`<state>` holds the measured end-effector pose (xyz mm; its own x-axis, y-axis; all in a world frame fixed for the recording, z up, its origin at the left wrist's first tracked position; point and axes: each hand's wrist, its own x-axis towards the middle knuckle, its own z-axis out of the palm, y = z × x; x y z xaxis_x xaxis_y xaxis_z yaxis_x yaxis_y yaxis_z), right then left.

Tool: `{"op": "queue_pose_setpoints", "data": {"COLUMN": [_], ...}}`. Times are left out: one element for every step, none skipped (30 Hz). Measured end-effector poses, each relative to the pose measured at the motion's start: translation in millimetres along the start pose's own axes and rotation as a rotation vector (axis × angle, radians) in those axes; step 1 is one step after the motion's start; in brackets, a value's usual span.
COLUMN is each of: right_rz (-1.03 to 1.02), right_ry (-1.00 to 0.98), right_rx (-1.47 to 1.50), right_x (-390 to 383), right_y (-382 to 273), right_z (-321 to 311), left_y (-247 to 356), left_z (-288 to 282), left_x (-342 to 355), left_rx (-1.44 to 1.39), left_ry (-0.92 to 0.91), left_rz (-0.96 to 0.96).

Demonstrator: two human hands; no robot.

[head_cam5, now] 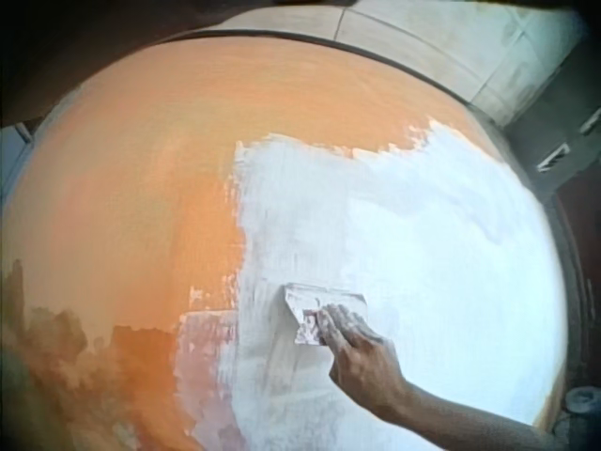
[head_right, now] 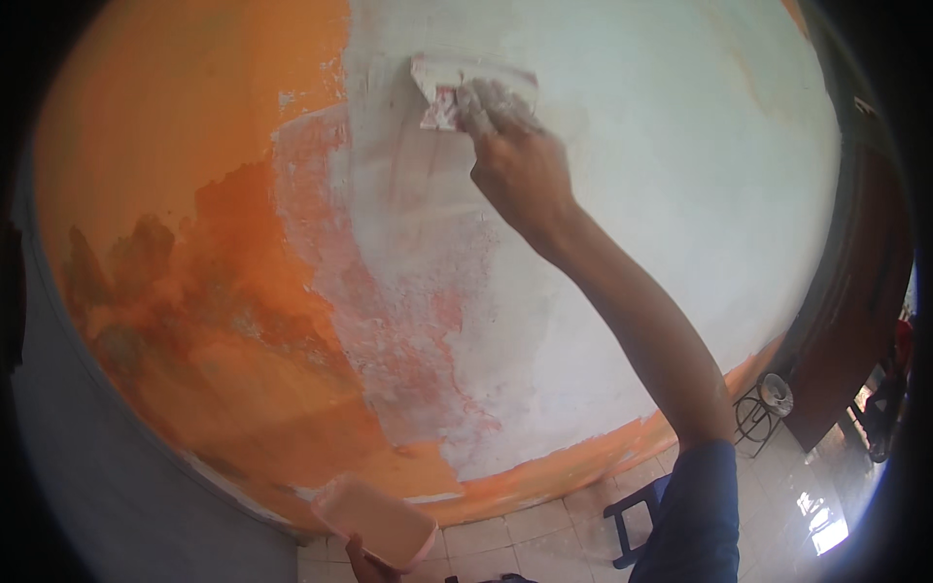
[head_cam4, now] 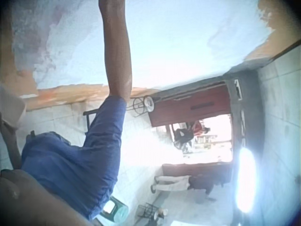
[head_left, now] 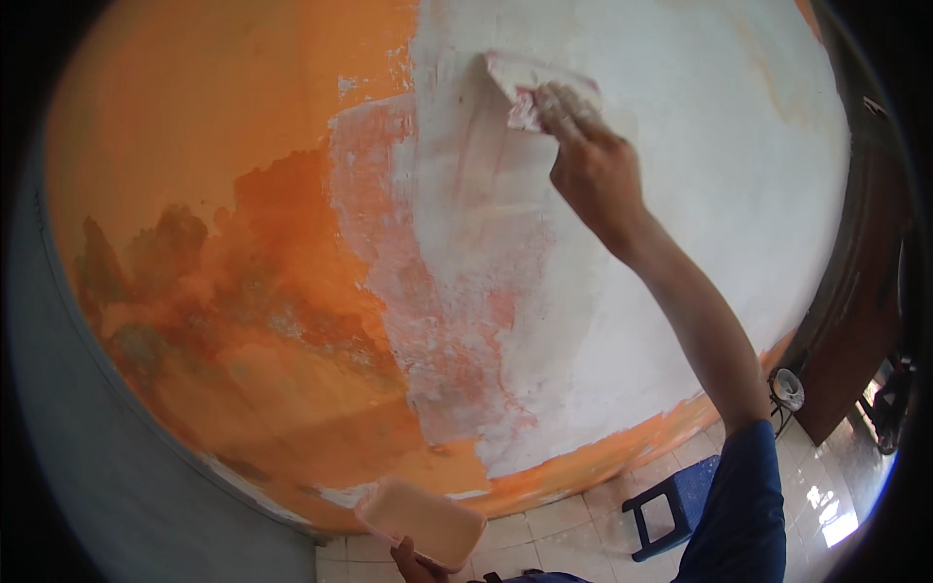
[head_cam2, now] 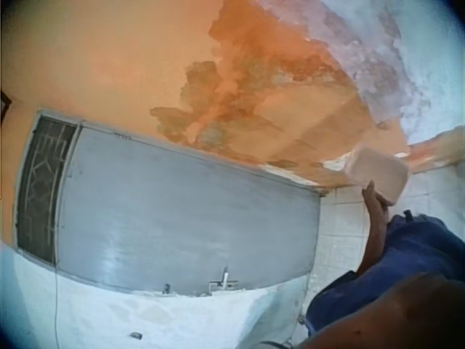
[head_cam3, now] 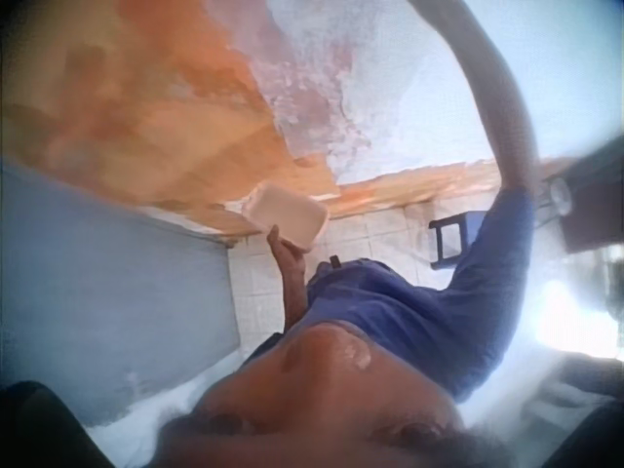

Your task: The person applies plaster to an orange wall using a putty knife and then smooths it out.

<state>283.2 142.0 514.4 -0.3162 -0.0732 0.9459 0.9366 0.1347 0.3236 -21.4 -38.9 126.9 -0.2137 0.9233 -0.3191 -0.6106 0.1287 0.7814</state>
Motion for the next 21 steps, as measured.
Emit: {"op": "queue_pose_setpoints", "data": {"right_rz": [-0.055,-0.044,-0.097,-0.139,-0.22,-0.244,-0.266,-0.267,-0.27,-0.229,-0.203,-0.173,-0.088,0.0,0.087,0.036,-0.015,-0.013,-0.01,-0.004,-0.079], "right_ry": [-0.066,-0.11,-0.155,-0.172,-0.304,-0.374,-0.435,-0.504,-0.58,-0.538,-0.457,-0.37,-0.253,-0.179,-0.025,-0.01,0.001,-0.028,-0.053,-0.08,-0.067], "right_rx": [-0.017,0.061,0.076,0.153,0.159,0.201,0.254,0.317,0.371,0.391,0.347,0.315,0.308,0.298,0.321,0.234,0.14,0.099,0.063,0.03,-0.024], "right_x": [-28,-50,-76,-102,-128,-155,-175,-183,-182,-170,-151,-126,-88,-58,-24,3,22,32,40,41,27], "right_y": [-7,-25,-46,-65,-84,-100,-115,-126,-130,-126,-113,-97,-82,-65,-52,-32,-14,-4,1,1,-3], "right_z": [13,20,19,11,-1,-16,-27,-35,-45,-50,-51,-46,-40,-29,-21,-15,-10,-3,4,10,18], "left_y": [-1,0,2,2,2,2,1,1,-1,-3,-6,-7,-8,-7,-7,-5,-1,2,1,-1,-2], "left_z": [4,4,3,4,3,4,1,-6,-10,-12,-12,-14,-17,-19,-21,-18,-13,-9,-7,-6,-5], "left_x": [-2,-4,-6,-8,-10,-10,-9,-6,-3,0,5,10,15,18,19,15,6,2,1,2,2], "left_rx": [-0.002,-0.002,-0.003,0.001,0.006,0.014,0.009,0.001,-0.007,-0.079,-0.147,-0.21,-0.274,-0.336,-0.4,-0.245,-0.085,0.074,0.061,0.049,0.038], "left_ry": [-0.005,0.013,0.03,0.04,0.058,0.061,0.039,0.025,0.001,-0.076,-0.167,-0.246,-0.318,-0.393,-0.47,-0.296,-0.128,0.046,0.042,0.043,0.04], "left_rz": [0.002,0.015,0.027,0.014,0.004,-0.013,-0.013,-0.004,-0.003,0.0,-0.007,-0.005,0.001,0.004,0.002,-0.024,-0.053,-0.069,-0.054,-0.039,-0.024]}}
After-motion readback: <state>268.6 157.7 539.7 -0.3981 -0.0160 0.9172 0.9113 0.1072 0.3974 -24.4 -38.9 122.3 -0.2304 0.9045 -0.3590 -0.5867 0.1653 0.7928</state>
